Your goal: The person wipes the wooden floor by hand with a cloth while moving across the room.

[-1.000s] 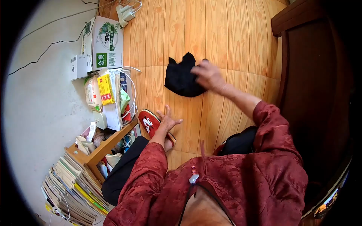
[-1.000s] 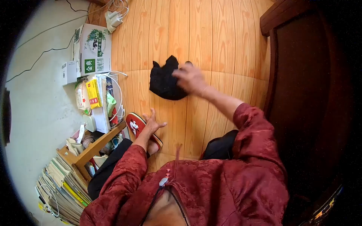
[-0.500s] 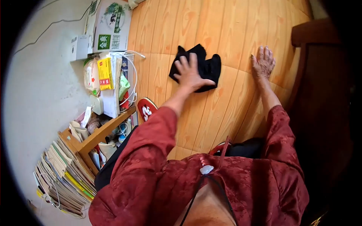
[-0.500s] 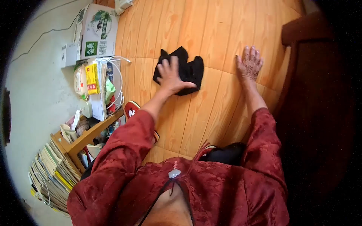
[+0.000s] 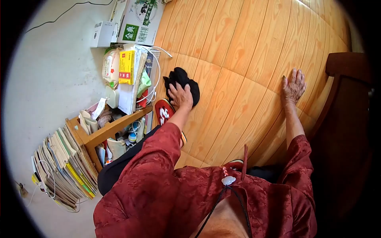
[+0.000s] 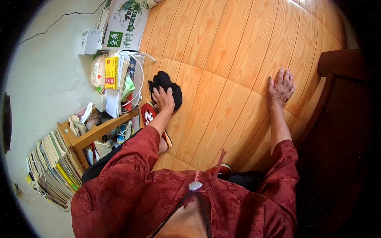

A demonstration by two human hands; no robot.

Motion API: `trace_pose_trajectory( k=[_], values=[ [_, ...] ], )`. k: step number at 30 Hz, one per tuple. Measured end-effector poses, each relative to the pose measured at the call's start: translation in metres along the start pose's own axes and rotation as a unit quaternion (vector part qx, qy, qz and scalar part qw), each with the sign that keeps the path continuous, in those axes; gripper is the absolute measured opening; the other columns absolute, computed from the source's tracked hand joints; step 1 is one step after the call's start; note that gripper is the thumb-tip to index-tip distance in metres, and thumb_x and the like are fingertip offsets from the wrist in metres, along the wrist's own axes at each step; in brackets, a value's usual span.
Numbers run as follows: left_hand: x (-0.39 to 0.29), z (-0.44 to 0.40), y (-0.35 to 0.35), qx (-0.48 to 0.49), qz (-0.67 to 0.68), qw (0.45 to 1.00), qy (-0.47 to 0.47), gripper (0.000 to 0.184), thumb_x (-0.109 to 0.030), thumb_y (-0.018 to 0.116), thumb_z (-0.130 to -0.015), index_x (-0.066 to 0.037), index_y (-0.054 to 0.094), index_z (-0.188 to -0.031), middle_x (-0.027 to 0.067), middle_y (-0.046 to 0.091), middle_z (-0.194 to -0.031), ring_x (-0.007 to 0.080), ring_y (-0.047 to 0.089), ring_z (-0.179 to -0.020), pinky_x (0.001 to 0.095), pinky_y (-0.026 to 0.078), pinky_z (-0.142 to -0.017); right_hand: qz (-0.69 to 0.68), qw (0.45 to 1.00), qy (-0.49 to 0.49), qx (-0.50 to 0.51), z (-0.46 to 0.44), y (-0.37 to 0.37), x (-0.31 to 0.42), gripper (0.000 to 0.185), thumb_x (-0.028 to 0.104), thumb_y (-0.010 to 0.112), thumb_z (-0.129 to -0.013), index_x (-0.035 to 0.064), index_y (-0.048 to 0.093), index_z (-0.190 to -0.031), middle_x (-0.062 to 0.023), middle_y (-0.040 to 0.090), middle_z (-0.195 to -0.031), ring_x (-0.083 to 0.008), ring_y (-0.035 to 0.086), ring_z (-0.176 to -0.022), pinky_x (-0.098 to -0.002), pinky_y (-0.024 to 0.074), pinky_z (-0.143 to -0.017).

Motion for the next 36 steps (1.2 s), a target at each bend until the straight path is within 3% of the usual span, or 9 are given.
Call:
trace_pose_trajectory(
  k=[3,10,15,18,23,25,28,31,36],
  values=[
    [-0.035,-0.036,-0.002,-0.075,0.024,0.992,-0.097,0.059,-0.044,0.046,-0.093,-0.018,0.039,-0.146,0.0076,0.022,-0.158,0.0343,0.018,-0.143,0.0635,0.025,-0.104,-0.013,1.000,-0.006,-0.013,0.001,-0.002,0.002,0.063,0.046,0.049,-0.095,0.0164,0.033,-0.149,-0.0077,0.026,-0.156,-0.0264,0.020,-0.145,-0.0497,0.0116,-0.117],
    [-0.175,-0.139,-0.039,-0.128,0.010,0.991,0.038,0.051,-0.041,0.049,-0.087,-0.013,0.056,-0.130,0.0121,0.033,-0.149,0.0338,0.026,-0.138,0.0569,0.028,-0.103,-0.018,0.999,-0.015,-0.034,0.000,-0.008,0.004,0.064,0.043,0.051,-0.094,0.0147,0.033,-0.148,-0.0087,0.027,-0.156,-0.0273,0.022,-0.144,-0.0499,0.0134,-0.116],
    [-0.247,-0.149,-0.050,-0.107,-0.080,0.965,0.225,0.089,-0.071,0.057,-0.075,-0.012,0.045,-0.140,0.0124,0.034,-0.150,0.0352,0.026,-0.139,0.0601,0.027,-0.104,-0.002,1.000,-0.014,-0.018,0.000,-0.009,0.005,0.064,0.041,0.051,-0.094,0.0142,0.031,-0.149,-0.0087,0.026,-0.156,-0.0274,0.021,-0.144,-0.0493,0.0136,-0.117],
    [-0.262,-0.116,-0.020,-0.125,-0.155,0.877,0.438,0.104,-0.076,0.064,-0.064,-0.011,0.040,-0.141,0.0118,0.029,-0.152,0.0357,0.025,-0.139,0.0646,0.029,-0.099,-0.003,1.000,-0.016,-0.018,0.001,-0.011,0.005,0.064,0.039,0.052,-0.094,0.0140,0.030,-0.149,-0.0087,0.025,-0.156,-0.0267,0.020,-0.145,-0.0491,0.0130,-0.117],
    [-0.228,-0.057,-0.009,-0.101,-0.130,0.698,0.697,0.085,-0.052,0.072,-0.070,-0.015,0.044,-0.141,0.0086,0.035,-0.151,0.0336,0.027,-0.140,0.0688,0.025,-0.102,-0.005,1.000,-0.020,-0.021,0.001,-0.012,0.005,0.063,0.038,0.051,-0.094,0.0133,0.031,-0.149,-0.0097,0.026,-0.156,-0.0270,0.021,-0.144,-0.0490,0.0143,-0.117],
    [-0.215,-0.074,-0.017,-0.068,-0.164,0.695,0.697,0.083,-0.049,0.072,-0.071,-0.014,0.044,-0.141,0.0089,0.035,-0.151,0.0326,0.028,-0.140,0.0669,0.026,-0.103,0.000,1.000,-0.021,-0.020,0.001,-0.014,0.006,0.064,0.038,0.051,-0.094,0.0128,0.031,-0.149,-0.0098,0.026,-0.156,-0.0275,0.022,-0.144,-0.0488,0.0147,-0.117],
    [-0.201,-0.134,-0.037,-0.139,-0.111,0.814,0.554,0.073,-0.045,0.062,-0.077,-0.012,0.045,-0.139,0.0105,0.038,-0.148,0.0319,0.030,-0.138,0.0639,0.029,-0.101,-0.005,0.999,-0.027,-0.028,-0.001,-0.014,0.007,0.064,0.038,0.052,-0.094,0.0129,0.031,-0.149,-0.0099,0.026,-0.156,-0.0278,0.022,-0.144,-0.0489,0.0146,-0.117],
    [-0.200,-0.188,-0.052,-0.168,-0.105,0.924,0.328,0.067,-0.050,0.054,-0.087,-0.012,0.043,-0.141,0.0076,0.037,-0.150,0.0313,0.029,-0.139,0.0636,0.031,-0.101,-0.008,0.999,-0.024,-0.030,0.001,-0.013,0.007,0.065,0.038,0.054,-0.093,0.0129,0.032,-0.148,-0.0102,0.026,-0.156,-0.0278,0.023,-0.144,-0.0491,0.0148,-0.117],
    [-0.249,-0.224,-0.069,-0.110,-0.021,0.993,0.026,0.059,-0.048,0.047,-0.090,-0.011,0.047,-0.136,0.0094,0.042,-0.143,0.0306,0.034,-0.134,0.0583,0.034,-0.099,-0.018,1.000,-0.015,-0.018,0.000,-0.016,0.007,0.068,0.036,0.059,-0.088,0.0128,0.034,-0.147,-0.0111,0.028,-0.155,-0.0294,0.024,-0.143,-0.0496,0.0156,-0.117]
  ],
)
Point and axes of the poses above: each hand's wrist, its own z-axis away from the middle knuckle, its own y-axis out of the palm, x = y × z, the point moved 6 cm from there along -z, towards the middle knuckle
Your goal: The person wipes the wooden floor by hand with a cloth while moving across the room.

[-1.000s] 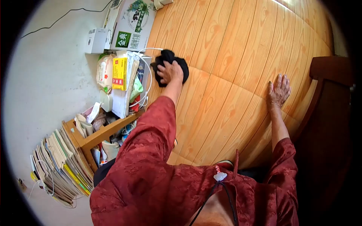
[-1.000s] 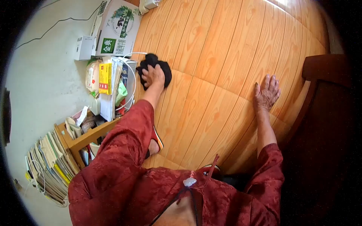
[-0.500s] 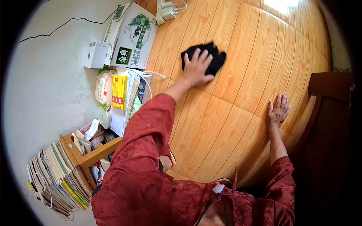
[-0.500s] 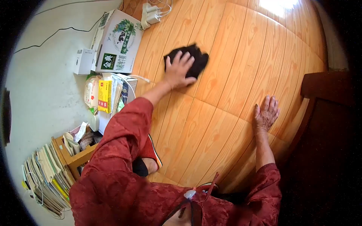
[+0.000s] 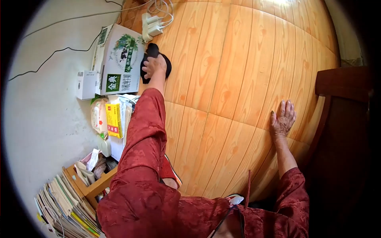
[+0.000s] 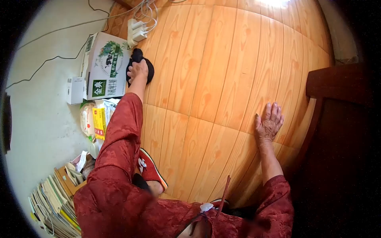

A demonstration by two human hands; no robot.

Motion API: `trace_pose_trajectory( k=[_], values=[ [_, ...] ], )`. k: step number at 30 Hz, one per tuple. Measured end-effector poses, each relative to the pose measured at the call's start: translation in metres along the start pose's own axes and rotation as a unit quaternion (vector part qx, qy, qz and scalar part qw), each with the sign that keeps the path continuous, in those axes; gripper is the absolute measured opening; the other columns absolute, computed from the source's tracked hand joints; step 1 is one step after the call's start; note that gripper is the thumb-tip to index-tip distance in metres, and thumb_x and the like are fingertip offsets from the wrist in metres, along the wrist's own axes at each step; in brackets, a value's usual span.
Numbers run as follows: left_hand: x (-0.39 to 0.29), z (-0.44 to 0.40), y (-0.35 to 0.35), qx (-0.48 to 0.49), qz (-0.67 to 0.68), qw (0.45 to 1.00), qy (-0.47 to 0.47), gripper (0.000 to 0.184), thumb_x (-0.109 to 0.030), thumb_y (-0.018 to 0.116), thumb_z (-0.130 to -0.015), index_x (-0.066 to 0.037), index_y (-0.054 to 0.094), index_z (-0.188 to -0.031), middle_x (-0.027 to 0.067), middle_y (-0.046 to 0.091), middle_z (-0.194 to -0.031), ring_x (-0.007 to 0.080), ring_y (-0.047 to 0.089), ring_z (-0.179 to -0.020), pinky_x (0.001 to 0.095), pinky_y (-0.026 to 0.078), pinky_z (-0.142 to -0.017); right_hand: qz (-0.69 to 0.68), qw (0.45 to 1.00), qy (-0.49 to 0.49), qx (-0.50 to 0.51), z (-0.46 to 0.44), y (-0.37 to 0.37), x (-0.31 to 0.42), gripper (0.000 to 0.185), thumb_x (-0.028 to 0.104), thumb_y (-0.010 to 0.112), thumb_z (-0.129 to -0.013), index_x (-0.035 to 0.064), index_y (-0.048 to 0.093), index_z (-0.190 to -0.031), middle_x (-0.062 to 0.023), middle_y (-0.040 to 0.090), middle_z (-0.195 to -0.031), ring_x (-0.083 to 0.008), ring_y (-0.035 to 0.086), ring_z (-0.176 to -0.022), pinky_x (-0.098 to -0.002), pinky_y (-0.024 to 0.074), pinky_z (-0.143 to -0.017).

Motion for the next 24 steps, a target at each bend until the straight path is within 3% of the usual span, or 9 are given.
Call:
trace_pose_trajectory(
  k=[2,6,9,13,15,16,19,22,24],
  values=[
    [-0.032,0.015,-0.003,-0.001,-0.021,0.999,0.035,0.060,-0.048,0.047,-0.089,-0.010,0.047,-0.136,0.0100,0.043,-0.143,0.0295,0.035,-0.134,0.0577,0.034,-0.099,-0.008,1.000,-0.002,0.002,-0.002,-0.005,0.004,0.068,0.036,0.060,-0.088,0.0122,0.035,-0.147,-0.0117,0.028,-0.155,-0.0305,0.024,-0.143,-0.0499,0.0157,-0.116],
    [-0.107,0.079,0.021,-0.043,-0.051,0.955,0.291,0.064,-0.055,0.056,-0.081,-0.012,0.052,-0.128,0.0095,0.047,-0.135,0.0312,0.040,-0.128,0.0616,0.036,-0.096,-0.013,1.000,0.001,0.001,-0.001,-0.004,0.003,0.067,0.037,0.058,-0.089,0.0119,0.035,-0.147,-0.0120,0.028,-0.155,-0.0303,0.023,-0.143,-0.0501,0.0141,-0.117],
    [-0.139,0.149,0.035,-0.109,-0.055,0.885,0.449,0.072,-0.057,0.066,-0.076,-0.012,0.050,-0.130,0.0064,0.043,-0.136,0.0293,0.038,-0.127,0.0604,0.038,-0.091,0.011,1.000,0.003,0.004,-0.001,-0.002,0.003,0.066,0.039,0.055,-0.090,0.0122,0.035,-0.147,-0.0118,0.028,-0.155,-0.0300,0.022,-0.144,-0.0497,0.0131,-0.117],
    [-0.141,0.220,0.044,-0.036,-0.001,0.772,0.634,0.054,-0.033,0.070,-0.072,-0.017,0.058,-0.123,0.0012,0.052,-0.130,0.0266,0.044,-0.124,0.0559,0.038,-0.090,0.008,1.000,-0.003,-0.007,0.000,0.002,0.001,0.065,0.040,0.053,-0.091,0.0124,0.035,-0.147,-0.0117,0.029,-0.155,-0.0301,0.022,-0.144,-0.0500,0.0130,-0.117],
    [-0.127,0.225,0.049,-0.027,0.074,0.731,0.678,0.040,-0.019,0.067,-0.073,-0.016,0.064,-0.113,-0.0002,0.061,-0.119,0.0238,0.051,-0.117,0.0500,0.040,-0.090,0.007,1.000,-0.002,-0.007,0.000,0.004,-0.001,0.065,0.040,0.054,-0.091,0.0125,0.035,-0.146,-0.0117,0.029,-0.154,-0.0302,0.023,-0.143,-0.0503,0.0133,-0.117],
    [-0.118,0.227,0.026,-0.001,0.098,0.744,0.661,0.034,-0.011,0.062,-0.074,-0.015,0.066,-0.107,0.0005,0.065,-0.113,0.0240,0.055,-0.114,0.0435,0.043,-0.089,0.005,1.000,-0.001,-0.004,0.000,0.003,0.000,0.065,0.039,0.055,-0.090,0.0125,0.036,-0.146,-0.0118,0.029,-0.154,-0.0304,0.024,-0.143,-0.0504,0.0134,-0.117],
    [-0.065,0.214,-0.010,0.010,0.337,0.731,0.593,0.038,-0.006,0.060,-0.072,-0.003,0.063,-0.110,0.0155,0.063,-0.113,0.0351,0.055,-0.109,0.0441,0.043,-0.095,0.005,1.000,0.007,0.003,0.000,0.000,0.000,0.065,0.039,0.057,-0.089,0.0124,0.036,-0.145,-0.0119,0.031,-0.153,-0.0310,0.025,-0.142,-0.0509,0.0143,-0.117],
    [0.013,0.238,-0.029,0.088,0.324,0.743,0.579,0.040,-0.004,0.065,-0.073,0.004,0.060,-0.112,0.0194,0.061,-0.118,0.0401,0.052,-0.115,0.0447,0.040,-0.102,0.000,1.000,0.004,-0.002,-0.001,-0.001,0.001,0.067,0.039,0.059,-0.088,0.0118,0.037,-0.145,-0.0125,0.033,-0.151,-0.0318,0.027,-0.141,-0.0517,0.0163,-0.116],
    [0.060,0.282,-0.031,0.067,0.231,0.699,0.673,0.045,0.001,0.061,-0.068,-0.004,0.062,-0.113,0.0148,0.062,-0.115,0.0373,0.055,-0.113,0.0479,0.041,-0.093,0.003,1.000,0.008,-0.002,0.000,-0.002,0.002,0.067,0.039,0.060,-0.087,0.0116,0.038,-0.145,-0.0127,0.033,-0.151,-0.0316,0.028,-0.140,-0.0520,0.0168,-0.116]
  ],
)
Point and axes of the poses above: each hand's wrist, its own z-axis away from the middle knuckle, its own y-axis out of the palm, x = y × z, the point moved 6 cm from there along -z, towards the middle knuckle
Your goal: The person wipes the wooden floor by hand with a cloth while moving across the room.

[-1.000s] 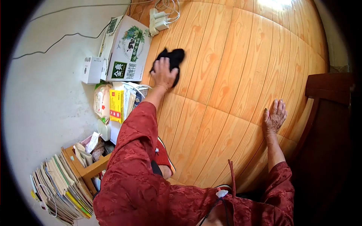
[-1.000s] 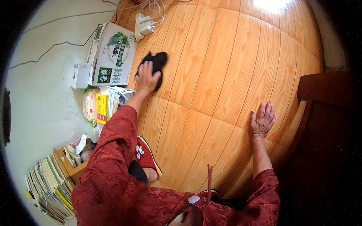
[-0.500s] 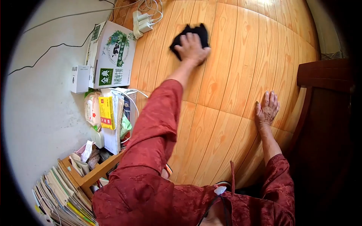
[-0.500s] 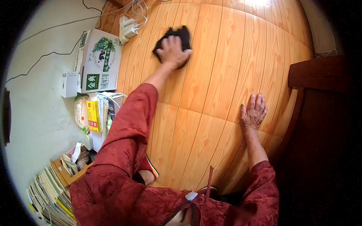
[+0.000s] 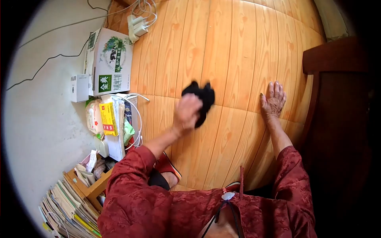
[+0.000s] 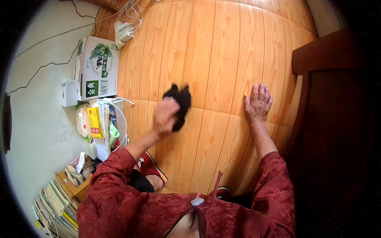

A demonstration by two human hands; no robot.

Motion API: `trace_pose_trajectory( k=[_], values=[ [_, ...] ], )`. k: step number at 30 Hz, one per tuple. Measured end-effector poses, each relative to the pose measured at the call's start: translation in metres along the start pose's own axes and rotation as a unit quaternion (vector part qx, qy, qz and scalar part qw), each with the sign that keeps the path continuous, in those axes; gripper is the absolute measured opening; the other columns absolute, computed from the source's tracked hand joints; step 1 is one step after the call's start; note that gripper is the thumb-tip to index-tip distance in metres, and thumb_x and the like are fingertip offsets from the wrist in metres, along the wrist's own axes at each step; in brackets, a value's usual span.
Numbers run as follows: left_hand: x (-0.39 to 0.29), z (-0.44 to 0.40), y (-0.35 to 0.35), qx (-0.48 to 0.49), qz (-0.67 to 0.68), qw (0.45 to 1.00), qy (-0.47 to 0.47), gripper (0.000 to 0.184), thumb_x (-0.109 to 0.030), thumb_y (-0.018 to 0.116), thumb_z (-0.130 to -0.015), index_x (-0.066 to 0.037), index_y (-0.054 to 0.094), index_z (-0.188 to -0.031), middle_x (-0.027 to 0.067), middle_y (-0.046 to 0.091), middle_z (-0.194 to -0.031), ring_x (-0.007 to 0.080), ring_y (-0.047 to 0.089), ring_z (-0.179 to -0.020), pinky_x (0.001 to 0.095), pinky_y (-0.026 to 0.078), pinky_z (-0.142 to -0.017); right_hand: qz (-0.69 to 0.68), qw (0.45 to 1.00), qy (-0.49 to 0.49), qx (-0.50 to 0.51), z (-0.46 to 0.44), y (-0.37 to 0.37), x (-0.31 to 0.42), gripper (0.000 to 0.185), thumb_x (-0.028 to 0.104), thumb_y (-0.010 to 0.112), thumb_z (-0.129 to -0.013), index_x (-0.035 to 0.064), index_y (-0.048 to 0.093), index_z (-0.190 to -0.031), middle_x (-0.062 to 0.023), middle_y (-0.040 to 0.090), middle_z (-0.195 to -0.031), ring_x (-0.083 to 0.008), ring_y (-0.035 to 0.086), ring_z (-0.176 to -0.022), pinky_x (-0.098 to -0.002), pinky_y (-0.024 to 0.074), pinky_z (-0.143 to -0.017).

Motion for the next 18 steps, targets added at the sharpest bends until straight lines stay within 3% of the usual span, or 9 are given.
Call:
trace_pose_trajectory(
  k=[1,3,5,9,13,14,16,17,18],
  values=[
    [0.000,0.036,0.027,0.066,0.018,0.997,0.045,0.049,-0.001,0.062,-0.067,-0.008,0.061,-0.115,0.0124,0.062,-0.113,0.0355,0.055,-0.114,0.0493,0.039,-0.090,0.001,1.000,0.000,-0.001,-0.001,-0.001,0.001,0.068,0.040,0.060,-0.087,0.0115,0.038,-0.145,-0.0128,0.033,-0.151,-0.0316,0.028,-0.140,-0.0521,0.0171,-0.116],
    [-0.040,0.091,0.050,0.236,-0.048,0.967,0.083,0.057,-0.021,0.067,-0.071,-0.016,0.056,-0.127,0.0108,0.050,-0.134,0.0321,0.041,-0.131,0.0629,0.031,-0.097,0.004,1.000,0.001,-0.005,-0.001,-0.001,0.001,0.068,0.040,0.061,-0.087,0.0116,0.038,-0.145,-0.0127,0.033,-0.151,-0.0314,0.029,-0.140,-0.0524,0.0173,-0.115],
    [-0.054,0.108,0.059,0.342,-0.116,0.912,0.195,0.062,-0.028,0.068,-0.071,-0.019,0.054,-0.131,0.0099,0.044,-0.142,0.0308,0.036,-0.136,0.0677,0.026,-0.098,0.000,1.000,0.000,-0.010,0.000,-0.001,0.001,0.069,0.041,0.061,-0.087,0.0117,0.038,-0.145,-0.0125,0.033,-0.151,-0.0313,0.028,-0.140,-0.0524,0.0173,-0.115],
    [-0.040,0.063,0.076,0.291,-0.124,0.921,0.227,0.060,-0.026,0.066,-0.071,-0.018,0.055,-0.129,0.0081,0.047,-0.141,0.0294,0.039,-0.133,0.0647,0.028,-0.099,-0.004,1.000,0.006,-0.003,-0.001,-0.002,0.002,0.069,0.041,0.062,-0.087,0.0116,0.038,-0.145,-0.0132,0.033,-0.151,-0.0314,0.029,-0.140,-0.0529,0.0169,-0.115],
    [-0.011,-0.024,0.091,0.262,-0.173,0.926,0.209,0.073,-0.026,0.074,-0.059,-0.016,0.054,-0.129,0.0074,0.048,-0.139,0.0298,0.041,-0.131,0.0631,0.031,-0.099,-0.007,1.000,0.000,-0.016,0.001,0.001,0.000,0.069,0.042,0.061,-0.087,0.0119,0.038,-0.145,-0.0134,0.033,-0.151,-0.0321,0.028,-0.141,-0.0533,0.0169,-0.115],
    [-0.002,-0.051,0.095,0.250,-0.200,0.927,0.194,0.073,-0.026,0.076,-0.062,-0.017,0.053,-0.130,0.0067,0.048,-0.138,0.0296,0.041,-0.131,0.0624,0.031,-0.099,-0.008,1.000,0.002,-0.011,0.000,0.001,0.001,0.069,0.042,0.061,-0.087,0.0119,0.038,-0.144,-0.0133,0.034,-0.150,-0.0325,0.028,-0.141,-0.0534,0.0173,-0.115],
    [0.019,-0.111,0.102,0.129,-0.215,0.959,0.132,0.061,-0.029,0.074,-0.073,-0.019,0.053,-0.130,0.0056,0.049,-0.135,0.0258,0.045,-0.126,0.0599,0.034,-0.095,-0.013,1.000,0.008,-0.005,-0.001,0.000,0.001,0.069,0.042,0.061,-0.087,0.0119,0.038,-0.144,-0.0134,0.034,-0.150,-0.0325,0.028,-0.140,-0.0534,0.0174,-0.115],
    [0.031,-0.137,0.104,0.030,-0.226,0.965,0.130,0.048,-0.027,0.072,-0.071,-0.018,0.055,-0.115,0.0025,0.053,-0.118,0.0241,0.047,-0.115,0.0583,0.039,-0.087,-0.016,1.000,0.010,-0.003,-0.001,-0.001,0.001,0.069,0.043,0.061,-0.087,0.0120,0.038,-0.144,-0.0134,0.034,-0.150,-0.0325,0.028,-0.140,-0.0534,0.0174,-0.115],
    [0.047,-0.160,0.111,-0.002,-0.267,0.959,0.097,0.036,-0.025,0.069,-0.073,-0.018,0.058,-0.106,-0.0003,0.055,-0.107,0.0217,0.051,-0.105,0.0542,0.042,-0.079,-0.014,1.000,0.004,-0.017,0.000,0.001,0.001,0.068,0.043,0.061,-0.086,0.0123,0.039,-0.144,-0.0132,0.035,-0.150,-0.0326,0.029,-0.140,-0.0534,0.0177,-0.114]
  ],
)
Point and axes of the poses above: each hand's wrist, its own z-axis away from the middle knuckle, its own y-axis out of the palm, x = y × z, the point moved 6 cm from there along -z, towards the middle knuckle
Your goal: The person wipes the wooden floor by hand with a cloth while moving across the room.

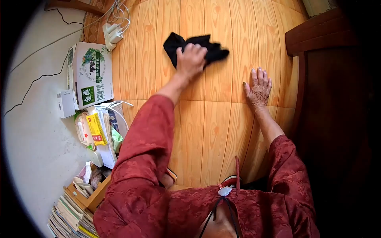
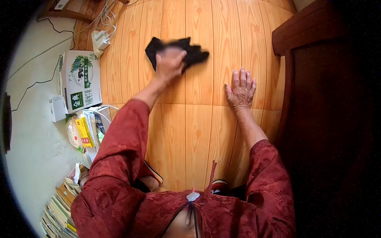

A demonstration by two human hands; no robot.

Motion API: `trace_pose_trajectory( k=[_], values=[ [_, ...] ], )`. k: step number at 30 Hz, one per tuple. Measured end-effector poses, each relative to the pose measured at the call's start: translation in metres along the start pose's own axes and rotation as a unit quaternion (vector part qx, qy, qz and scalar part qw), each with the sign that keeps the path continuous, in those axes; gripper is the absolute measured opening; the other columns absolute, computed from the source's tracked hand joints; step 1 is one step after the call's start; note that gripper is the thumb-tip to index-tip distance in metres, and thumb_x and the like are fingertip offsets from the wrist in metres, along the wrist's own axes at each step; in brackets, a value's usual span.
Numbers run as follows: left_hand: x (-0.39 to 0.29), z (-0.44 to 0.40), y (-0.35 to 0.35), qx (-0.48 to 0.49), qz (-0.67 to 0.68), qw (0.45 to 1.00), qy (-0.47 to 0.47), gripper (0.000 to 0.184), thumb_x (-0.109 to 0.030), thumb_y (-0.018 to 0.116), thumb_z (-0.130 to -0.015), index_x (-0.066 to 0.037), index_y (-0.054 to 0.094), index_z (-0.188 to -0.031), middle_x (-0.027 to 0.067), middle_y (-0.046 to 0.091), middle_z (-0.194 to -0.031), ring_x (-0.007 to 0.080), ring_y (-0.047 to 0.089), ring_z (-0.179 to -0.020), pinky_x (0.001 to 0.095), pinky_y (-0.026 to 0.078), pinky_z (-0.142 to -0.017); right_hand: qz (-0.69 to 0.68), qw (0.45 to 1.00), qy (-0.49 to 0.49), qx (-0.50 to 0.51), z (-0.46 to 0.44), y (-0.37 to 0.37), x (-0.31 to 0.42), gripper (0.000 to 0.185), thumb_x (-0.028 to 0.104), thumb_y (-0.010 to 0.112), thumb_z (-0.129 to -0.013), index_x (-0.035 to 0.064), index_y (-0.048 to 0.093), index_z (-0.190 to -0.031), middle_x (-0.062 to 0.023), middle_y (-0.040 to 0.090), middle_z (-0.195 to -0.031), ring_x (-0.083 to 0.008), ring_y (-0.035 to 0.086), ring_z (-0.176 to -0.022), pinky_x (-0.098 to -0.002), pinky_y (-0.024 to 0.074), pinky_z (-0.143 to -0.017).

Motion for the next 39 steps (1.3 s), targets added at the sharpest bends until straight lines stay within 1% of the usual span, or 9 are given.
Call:
trace_pose_trajectory(
  k=[3,7,11,15,19,25,30,33,39],
  values=[
    [0.038,-0.048,0.001,0.026,0.034,0.974,-0.225,0.018,-0.021,0.061,-0.083,-0.015,0.065,-0.099,0.0067,0.063,-0.087,0.0294,0.058,-0.089,0.0465,0.043,-0.072,-0.002,1.000,0.010,0.015,-0.002,-0.003,0.001,0.068,0.043,0.061,-0.086,0.0124,0.040,-0.143,-0.0131,0.035,-0.149,-0.0326,0.029,-0.140,-0.0534,0.0184,-0.114],
    [0.024,-0.034,-0.074,-0.156,0.255,0.925,-0.237,0.022,-0.013,0.060,-0.086,-0.003,0.062,-0.105,0.0156,0.061,-0.093,0.0365,0.055,-0.089,0.0458,0.044,-0.079,-0.008,1.000,0.007,0.004,0.000,-0.002,0.000,0.067,0.043,0.061,-0.086,0.0126,0.040,-0.142,-0.0128,0.035,-0.149,-0.0323,0.030,-0.139,-0.0532,0.0191,-0.114],
    [-0.053,0.036,-0.099,-0.114,0.248,0.962,0.001,0.034,0.004,0.062,-0.073,0.000,0.061,-0.108,0.0179,0.062,-0.101,0.0374,0.060,-0.093,0.0470,0.048,-0.081,-0.010,1.000,0.010,0.002,0.000,0.000,-0.001,0.067,0.043,0.061,-0.086,0.0127,0.040,-0.143,-0.0124,0.035,-0.149,-0.0324,0.030,-0.139,-0.0531,0.0187,-0.114],
    [-0.143,0.137,-0.084,0.128,0.249,0.945,0.168,0.028,-0.017,0.057,-0.081,-0.009,0.063,-0.107,0.0074,0.059,-0.104,0.0236,0.057,-0.098,0.0397,0.040,-0.079,-0.014,1.000,0.003,-0.007,0.001,0.002,-0.002,0.066,0.043,0.060,-0.087,0.0126,0.041,-0.142,-0.0123,0.035,-0.150,-0.0321,0.029,-0.140,-0.0527,0.0177,-0.115],
    [-0.160,0.131,-0.065,0.150,0.236,0.909,0.308,0.031,-0.020,0.056,-0.080,-0.008,0.062,-0.107,0.0076,0.057,-0.108,0.0229,0.051,-0.108,0.0415,0.038,-0.083,-0.028,1.000,0.007,0.008,-0.001,-0.005,0.000,0.065,0.041,0.061,-0.087,0.0121,0.041,-0.142,-0.0127,0.035,-0.150,-0.0320,0.028,-0.140,-0.0530,0.0166,-0.115],
    [-0.097,-0.010,0.002,0.031,0.144,0.970,0.194,0.026,-0.015,0.062,-0.076,-0.013,0.059,-0.102,0.0037,0.057,-0.101,0.0229,0.055,-0.102,0.0433,0.038,-0.077,-0.057,0.998,0.017,-0.005,0.002,0.003,-0.007,0.055,0.033,0.058,-0.091,0.0117,0.045,-0.139,-0.0104,0.037,-0.149,-0.0299,0.030,-0.140,-0.0518,0.0156,-0.116],
    [-0.019,-0.106,0.008,-0.090,0.119,0.984,-0.097,0.019,-0.017,0.068,-0.079,-0.014,0.067,-0.097,0.0075,0.066,-0.088,0.0281,0.060,-0.087,0.0428,0.045,-0.069,-0.063,0.998,0.018,0.004,0.000,-0.001,-0.006,0.054,0.034,0.058,-0.091,0.0115,0.045,-0.138,-0.0106,0.037,-0.149,-0.0294,0.029,-0.140,-0.0514,0.0157,-0.116],
    [-0.011,-0.102,-0.059,-0.200,0.195,0.958,-0.066,0.026,-0.012,0.067,-0.081,-0.007,0.066,-0.107,0.0112,0.066,-0.096,0.0321,0.058,-0.093,0.0421,0.045,-0.081,-0.062,0.998,0.022,0.014,0.003,0.001,-0.005,0.056,0.036,0.058,-0.091,0.0111,0.043,-0.139,-0.0111,0.036,-0.149,-0.0301,0.028,-0.141,-0.0515,0.0153,-0.116],
    [-0.056,0.048,-0.111,-0.024,0.223,0.972,0.066,0.038,-0.005,0.067,-0.071,-0.010,0.064,-0.108,0.0087,0.059,-0.100,0.0304,0.056,-0.099,0.0404,0.042,-0.080,-0.057,0.998,0.021,0.008,0.001,0.002,-0.005,0.056,0.038,0.056,-0.092,0.0108,0.043,-0.139,-0.0110,0.035,-0.150,-0.0299,0.026,-0.142,-0.0518,0.0141,-0.117]
  ],
)
Point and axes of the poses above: each hand's wrist, its own z-axis away from the middle knuckle, its own y-axis out of the palm, x = y × z, the point moved 6 cm from there along -z, towards the middle knuckle
